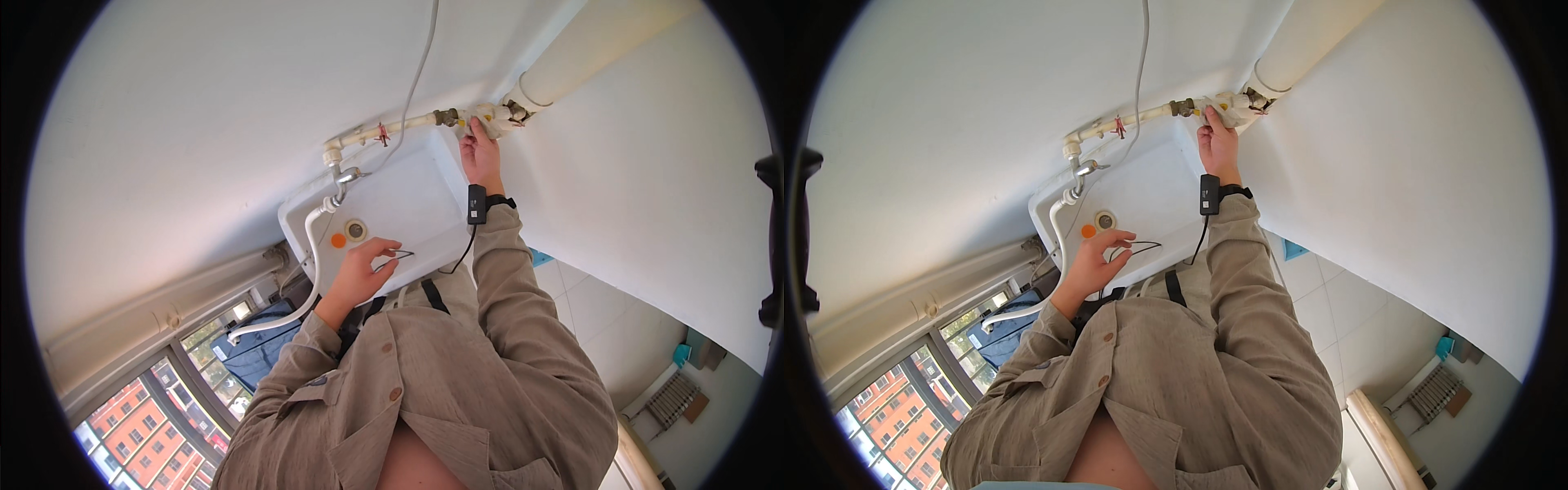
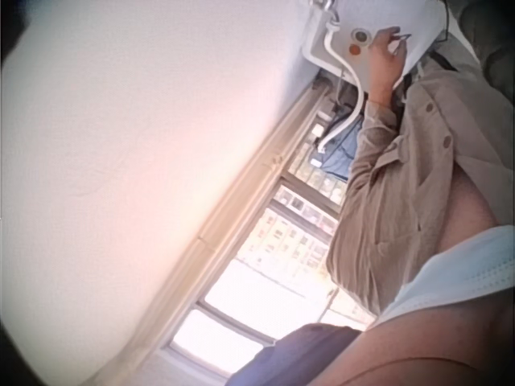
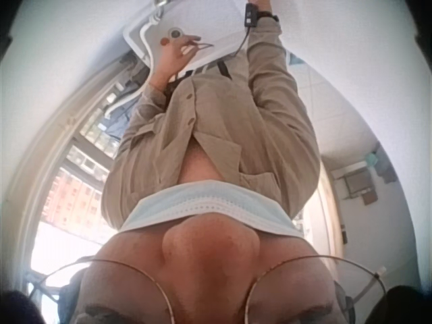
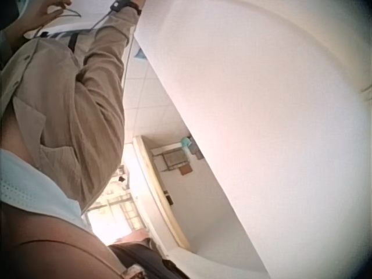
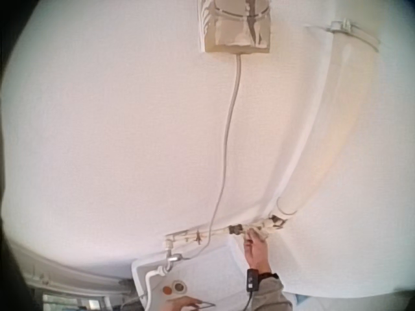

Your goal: The person wipes the top and front of a black washing machine with a white cloth, then wipes the sink faucet and surrounding pipes. The person also plugs in the washing machine's power cord and adjusts the water supply valves.

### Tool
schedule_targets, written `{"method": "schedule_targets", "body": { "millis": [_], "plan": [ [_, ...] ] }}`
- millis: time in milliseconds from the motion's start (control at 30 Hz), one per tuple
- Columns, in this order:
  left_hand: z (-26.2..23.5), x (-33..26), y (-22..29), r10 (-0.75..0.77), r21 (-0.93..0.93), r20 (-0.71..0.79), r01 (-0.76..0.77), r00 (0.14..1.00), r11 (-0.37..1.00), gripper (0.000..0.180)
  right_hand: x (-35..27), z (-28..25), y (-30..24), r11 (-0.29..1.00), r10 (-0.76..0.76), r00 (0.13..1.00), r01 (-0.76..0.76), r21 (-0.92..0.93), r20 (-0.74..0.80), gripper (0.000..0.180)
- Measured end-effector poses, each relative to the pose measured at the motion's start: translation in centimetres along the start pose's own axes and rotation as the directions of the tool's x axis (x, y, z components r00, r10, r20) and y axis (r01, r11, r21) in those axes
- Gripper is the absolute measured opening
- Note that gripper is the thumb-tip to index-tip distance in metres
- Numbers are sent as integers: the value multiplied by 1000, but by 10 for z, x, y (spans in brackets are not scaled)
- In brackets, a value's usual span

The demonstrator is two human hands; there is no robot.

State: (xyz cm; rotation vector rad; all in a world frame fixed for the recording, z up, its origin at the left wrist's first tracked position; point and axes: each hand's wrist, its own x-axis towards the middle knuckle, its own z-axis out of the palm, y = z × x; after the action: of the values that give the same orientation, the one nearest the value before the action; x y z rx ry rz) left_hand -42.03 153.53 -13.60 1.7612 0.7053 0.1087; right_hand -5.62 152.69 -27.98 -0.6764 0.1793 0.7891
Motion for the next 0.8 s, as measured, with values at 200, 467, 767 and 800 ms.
{"method": "schedule_targets", "body": {
  "millis": [200, 467, 767, 800],
  "plan": [
    [-7, -3, 2, -17, 33, -45, 19, 999, 999, 29, 11, -2, 3, 955, 2, 997, 20, 294, -75, 14],
    [-8, -6, 0, -12, 38, -65, 15, 998, 999, 28, -13, 3, 26, 998, -66, 996, 64, 30, 67, 25],
    [-8, 3, 8, 33, 27, -70, -31, 997, 999, 31, 4, -22, -10, 995, 80, 992, -73, -71, 101, 32],
    [-7, 2, 7, 29, 15, -73, -28, 997, 1000, 30, 2, -22, -4, 997, 74, 988, -71, -26, 135, 32]
  ]
}}
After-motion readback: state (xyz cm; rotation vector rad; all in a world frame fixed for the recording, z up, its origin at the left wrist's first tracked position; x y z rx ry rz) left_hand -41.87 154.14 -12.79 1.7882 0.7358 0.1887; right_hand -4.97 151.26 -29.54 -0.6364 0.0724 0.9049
